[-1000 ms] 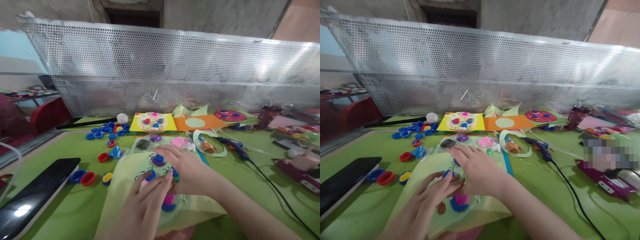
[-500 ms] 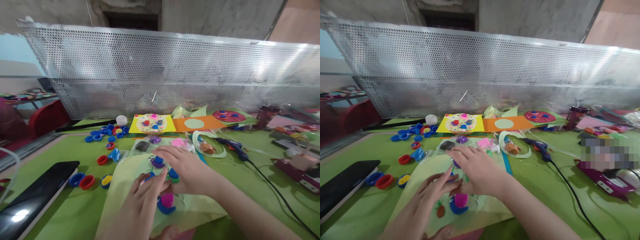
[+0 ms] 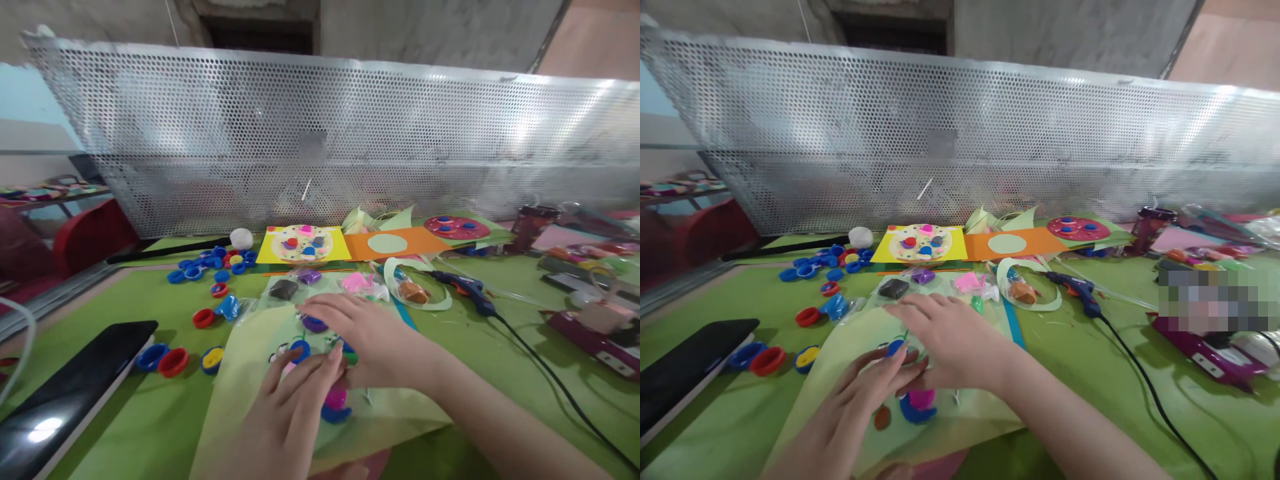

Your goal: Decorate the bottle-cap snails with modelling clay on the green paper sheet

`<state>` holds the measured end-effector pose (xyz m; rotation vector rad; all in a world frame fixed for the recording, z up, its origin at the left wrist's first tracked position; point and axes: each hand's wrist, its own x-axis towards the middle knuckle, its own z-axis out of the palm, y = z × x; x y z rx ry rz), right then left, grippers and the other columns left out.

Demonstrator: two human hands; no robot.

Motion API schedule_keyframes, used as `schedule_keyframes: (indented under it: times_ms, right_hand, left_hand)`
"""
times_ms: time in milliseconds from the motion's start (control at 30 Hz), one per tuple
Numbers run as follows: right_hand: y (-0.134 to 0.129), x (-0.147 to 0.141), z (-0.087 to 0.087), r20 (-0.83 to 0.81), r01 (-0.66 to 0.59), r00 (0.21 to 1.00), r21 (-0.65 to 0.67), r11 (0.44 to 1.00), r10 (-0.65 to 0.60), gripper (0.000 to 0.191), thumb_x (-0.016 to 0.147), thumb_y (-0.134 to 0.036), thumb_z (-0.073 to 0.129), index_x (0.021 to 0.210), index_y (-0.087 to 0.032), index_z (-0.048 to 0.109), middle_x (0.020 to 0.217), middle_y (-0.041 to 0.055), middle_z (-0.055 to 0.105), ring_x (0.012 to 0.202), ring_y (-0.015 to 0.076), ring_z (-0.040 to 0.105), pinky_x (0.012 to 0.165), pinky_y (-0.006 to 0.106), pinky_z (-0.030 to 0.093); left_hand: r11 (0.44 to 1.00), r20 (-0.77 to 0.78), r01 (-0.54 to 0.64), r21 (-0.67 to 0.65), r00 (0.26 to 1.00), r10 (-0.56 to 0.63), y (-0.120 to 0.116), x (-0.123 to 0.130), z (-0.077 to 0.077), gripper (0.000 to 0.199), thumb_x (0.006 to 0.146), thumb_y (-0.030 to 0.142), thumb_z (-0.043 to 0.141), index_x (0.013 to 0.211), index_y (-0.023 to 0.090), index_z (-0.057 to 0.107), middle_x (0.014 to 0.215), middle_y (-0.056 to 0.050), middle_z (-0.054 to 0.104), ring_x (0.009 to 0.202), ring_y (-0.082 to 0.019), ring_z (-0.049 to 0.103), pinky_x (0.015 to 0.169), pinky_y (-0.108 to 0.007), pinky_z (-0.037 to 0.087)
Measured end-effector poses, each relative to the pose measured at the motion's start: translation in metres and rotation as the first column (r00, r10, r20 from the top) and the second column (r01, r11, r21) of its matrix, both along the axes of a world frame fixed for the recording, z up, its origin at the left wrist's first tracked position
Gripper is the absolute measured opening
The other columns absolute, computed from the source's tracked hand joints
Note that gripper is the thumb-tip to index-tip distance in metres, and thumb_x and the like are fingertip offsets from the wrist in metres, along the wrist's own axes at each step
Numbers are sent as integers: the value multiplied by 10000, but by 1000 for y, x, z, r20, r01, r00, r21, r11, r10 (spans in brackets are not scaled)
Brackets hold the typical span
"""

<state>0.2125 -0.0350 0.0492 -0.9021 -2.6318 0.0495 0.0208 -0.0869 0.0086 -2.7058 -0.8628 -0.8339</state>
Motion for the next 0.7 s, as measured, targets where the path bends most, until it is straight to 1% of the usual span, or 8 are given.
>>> schedule_keyframes:
  times_ms: [100,200,267,433,467,533,600,700]
  right_hand:
    - [0,0,-1,-25,54,998,20,998,-53,724,676,-285,628,1331,-144,351,1346,114,431,1218,249,404,933,387,409]
    - [-2,-3,-2,-18,-5,1000,-6,1000,5,722,677,-310,624,1331,-173,349,1335,101,447,1186,250,436,934,389,402]
    - [-3,-5,-2,-23,-43,999,-26,999,43,728,680,-337,621,1334,-178,343,1321,96,461,1167,244,453,941,381,394]
    - [-3,-4,-1,8,51,999,-25,998,-51,747,657,-287,638,1333,-161,347,1357,125,415,1211,270,406,944,402,385]
    - [-3,-4,-1,3,40,999,-30,999,-40,744,660,-301,639,1331,-165,348,1351,123,421,1208,267,410,948,402,381]
    - [-4,-6,-2,-13,-22,1000,-49,999,21,715,688,-341,619,1328,-177,347,1325,106,451,1189,247,431,957,388,375]
    - [-4,-6,-3,-22,-57,998,-67,996,55,687,707,-343,597,1328,-186,346,1312,89,468,1169,230,450,955,371,378]
    - [-1,-3,-2,1,12,1000,-59,998,-12,715,677,-296,613,1331,-176,350,1340,105,438,1191,251,426,956,388,375]
  left_hand:
    - [1000,14,8,30,1000,-9,2,1,2,728,889,438,373,1418,56,49,1148,-135,639,1093,-245,573,915,-410,443]
    - [999,-7,26,36,1000,-25,3,5,5,740,901,444,347,1420,58,-12,1085,-126,673,1020,-235,618,861,-394,477]
    - [999,-17,36,35,999,-35,3,7,4,766,901,458,357,1421,71,-51,1053,-113,688,1006,-230,625,862,-389,477]
    - [999,64,44,27,997,-45,4,6,-1,720,884,436,388,1424,80,71,1157,-134,634,1081,-256,577,901,-418,452]
    - [999,63,40,15,997,-41,3,6,0,713,882,424,391,1424,87,75,1147,-130,640,1068,-256,584,895,-417,458]
    - [999,33,32,-8,999,-32,1,8,3,709,887,409,402,1428,118,48,1102,-110,664,1029,-245,608,879,-400,472]
    - [999,7,33,-12,999,-32,-1,8,5,721,891,417,417,1429,143,23,1078,-97,676,1021,-233,615,880,-377,475]
    - [998,26,45,-31,999,-45,0,6,3,730,888,413,413,1429,131,12,1144,-119,644,1089,-246,576,917,-404,451]
